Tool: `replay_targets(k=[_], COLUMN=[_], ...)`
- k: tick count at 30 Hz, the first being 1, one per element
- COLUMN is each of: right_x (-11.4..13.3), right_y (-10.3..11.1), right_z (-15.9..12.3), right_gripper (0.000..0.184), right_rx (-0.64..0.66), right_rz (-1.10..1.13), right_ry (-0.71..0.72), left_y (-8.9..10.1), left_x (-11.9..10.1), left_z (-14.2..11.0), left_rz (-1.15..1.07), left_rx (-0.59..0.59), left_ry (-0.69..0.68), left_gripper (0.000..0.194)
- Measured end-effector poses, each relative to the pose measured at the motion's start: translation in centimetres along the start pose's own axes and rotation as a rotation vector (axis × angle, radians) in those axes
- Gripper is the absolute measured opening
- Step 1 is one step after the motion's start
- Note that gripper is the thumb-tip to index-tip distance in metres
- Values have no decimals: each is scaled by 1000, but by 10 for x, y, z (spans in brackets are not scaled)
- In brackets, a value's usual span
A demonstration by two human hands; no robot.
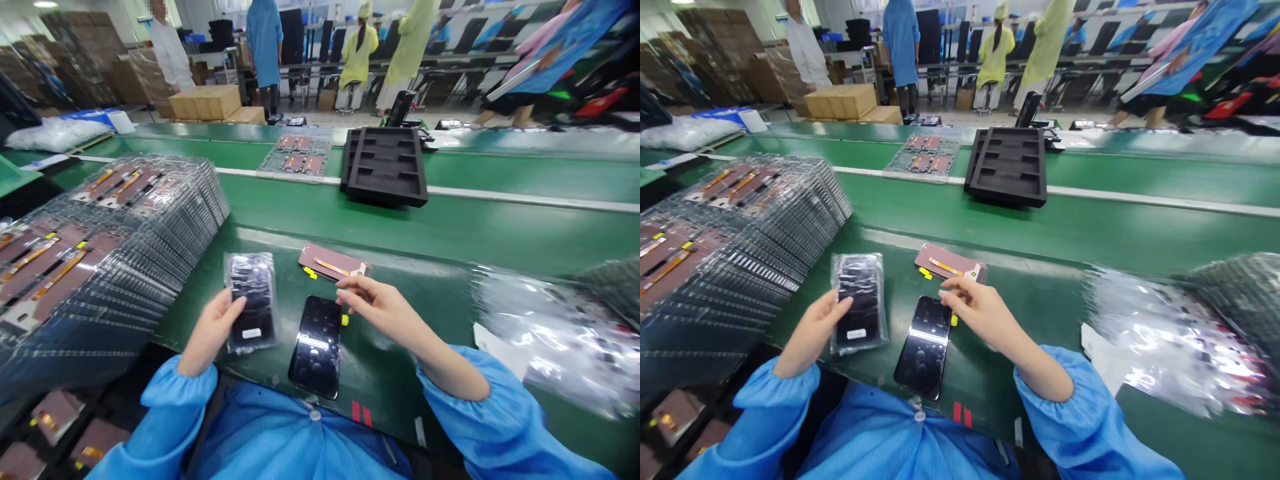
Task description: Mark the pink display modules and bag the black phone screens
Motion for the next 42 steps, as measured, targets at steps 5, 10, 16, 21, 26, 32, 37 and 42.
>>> replay_targets(k=[5, 10, 16, 21, 26, 32, 37, 42], right_x=[-23, -30, -39, -48, -49, -53, -54, -39], right_y=[4, 5, 4, -3, 3, -4, -5, 5], right_z=[2, 5, 9, 16, 16, 12, 8, 2], right_gripper=[28, 27, 31, 21, 23, 33, 35, 50], right_rx=[-29, -60, -54, 2, -6, 39, 101, 78], right_rz=[-253, -430, -516, -468, -397, -298, -36, 258], right_ry=[-41, -76, -117, -113, -119, -182, -232, -240], left_y=[37, 45, 62, -1, -65, -80, -72, -74], left_x=[5, 11, 7, -9, 9, 22, 25, 34], left_z=[24, 40, 48, 18, -10, -16, -15, -18], left_rz=[113, 292, 583, 839, 736, 712, 664, 274], left_rx=[-64, -56, -296, -161, 106, 154, 117, 123], left_ry=[29, 12, -103, -381, -345, -335, -297, -134], left_gripper=[65, 67, 61, 38, 30, 30, 31, 44])
Point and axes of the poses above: each hand's wrist, its own z-axis towards the middle knuckle, its own y-axis out of the back of the hand, x = y × z, the point moved 7 cm from there along z, towards the middle knuckle, and after that the axes turned 3 degrees about z, right-handed, at the moved point
